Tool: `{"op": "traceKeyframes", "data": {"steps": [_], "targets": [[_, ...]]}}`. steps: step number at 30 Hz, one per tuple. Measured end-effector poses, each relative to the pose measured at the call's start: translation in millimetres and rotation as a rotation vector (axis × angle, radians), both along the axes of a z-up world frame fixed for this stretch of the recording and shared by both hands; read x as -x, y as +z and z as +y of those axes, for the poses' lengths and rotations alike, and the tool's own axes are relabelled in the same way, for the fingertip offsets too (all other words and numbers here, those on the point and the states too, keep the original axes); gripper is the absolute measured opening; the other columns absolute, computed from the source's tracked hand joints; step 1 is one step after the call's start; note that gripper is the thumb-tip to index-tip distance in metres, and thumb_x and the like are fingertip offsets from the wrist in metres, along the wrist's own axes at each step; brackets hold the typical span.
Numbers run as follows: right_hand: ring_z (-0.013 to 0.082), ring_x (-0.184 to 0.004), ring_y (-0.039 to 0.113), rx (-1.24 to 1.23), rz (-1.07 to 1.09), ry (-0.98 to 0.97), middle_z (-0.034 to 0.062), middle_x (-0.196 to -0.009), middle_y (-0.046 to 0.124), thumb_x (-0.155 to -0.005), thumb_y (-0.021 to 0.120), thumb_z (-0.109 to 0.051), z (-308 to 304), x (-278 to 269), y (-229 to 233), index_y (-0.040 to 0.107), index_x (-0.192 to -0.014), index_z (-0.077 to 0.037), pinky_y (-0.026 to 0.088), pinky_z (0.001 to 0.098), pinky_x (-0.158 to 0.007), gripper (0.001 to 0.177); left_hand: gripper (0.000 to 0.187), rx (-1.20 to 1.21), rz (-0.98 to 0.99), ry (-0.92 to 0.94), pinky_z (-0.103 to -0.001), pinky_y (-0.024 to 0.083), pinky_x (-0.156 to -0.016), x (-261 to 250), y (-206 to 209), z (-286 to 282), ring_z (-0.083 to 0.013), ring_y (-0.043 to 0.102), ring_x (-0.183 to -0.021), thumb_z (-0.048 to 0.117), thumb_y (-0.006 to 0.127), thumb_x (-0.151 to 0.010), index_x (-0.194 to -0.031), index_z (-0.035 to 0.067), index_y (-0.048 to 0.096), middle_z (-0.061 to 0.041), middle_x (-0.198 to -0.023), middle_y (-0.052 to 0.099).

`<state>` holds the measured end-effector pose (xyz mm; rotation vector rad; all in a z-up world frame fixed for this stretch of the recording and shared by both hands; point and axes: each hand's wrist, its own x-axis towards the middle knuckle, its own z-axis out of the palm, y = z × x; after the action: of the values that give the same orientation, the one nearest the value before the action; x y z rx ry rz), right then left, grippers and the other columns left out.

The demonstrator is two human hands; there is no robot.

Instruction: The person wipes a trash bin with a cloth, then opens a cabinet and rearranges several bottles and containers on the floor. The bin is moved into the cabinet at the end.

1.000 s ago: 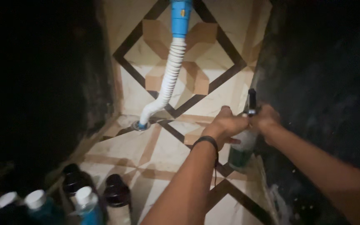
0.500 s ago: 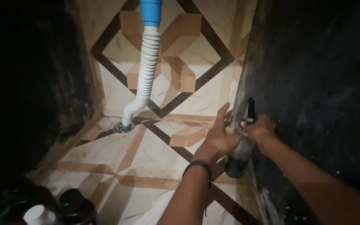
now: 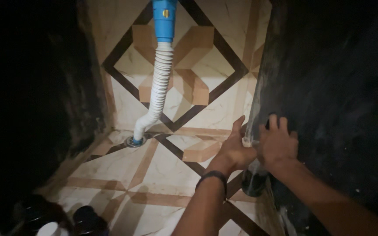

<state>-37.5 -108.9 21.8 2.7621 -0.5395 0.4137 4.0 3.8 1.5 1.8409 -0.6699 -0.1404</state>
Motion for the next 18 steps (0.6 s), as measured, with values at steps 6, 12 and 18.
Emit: {"op": "traceKeyframes", "data": {"steps": [6,12,18], "targets": [[0.0336,-0.155,0.010,0.090,-0.017,0.043,0.0167,-0.168,0.015,-0.087,0.071,-0.048,2,0,20,0.025,-0.161,-0.026,0.015,0.0581,-0.119,0.090,0.108,-0.218,-0.187,0.083,-0.037,0.039,-0.117,-11,24,30,-0.0385,0.047,-0.142,0.010,0.067,-0.075,-0.166,0.014,0.008,-0.028,-0.152,0.047],[0.0338,-0.154,0.002,0.273,-0.163,0.231,0.0166,-0.167,0.008,-0.087,0.062,-0.042,65,6,84,0.022,-0.158,-0.036,0.000,0.0650,-0.117,0.082,0.107,-0.682,-0.473,0.230,-0.041,0.035,-0.119,-5,106,119,-0.0345,0.044,-0.144,0.029,0.078,-0.077,-0.158,0.001,0.014,-0.025,-0.151,0.047],[0.0365,-0.157,0.008,0.032,-0.154,0.486,0.0178,-0.167,0.017,-0.080,0.069,-0.030,205,30,144,0.034,-0.157,-0.035,0.015,0.0624,-0.115,0.085,0.076,-1.211,-0.282,0.516,-0.048,0.044,-0.111,63,177,289,-0.0401,0.048,-0.138,0.035,0.067,-0.093,-0.156,0.008,0.034,-0.024,-0.149,0.051]]}}
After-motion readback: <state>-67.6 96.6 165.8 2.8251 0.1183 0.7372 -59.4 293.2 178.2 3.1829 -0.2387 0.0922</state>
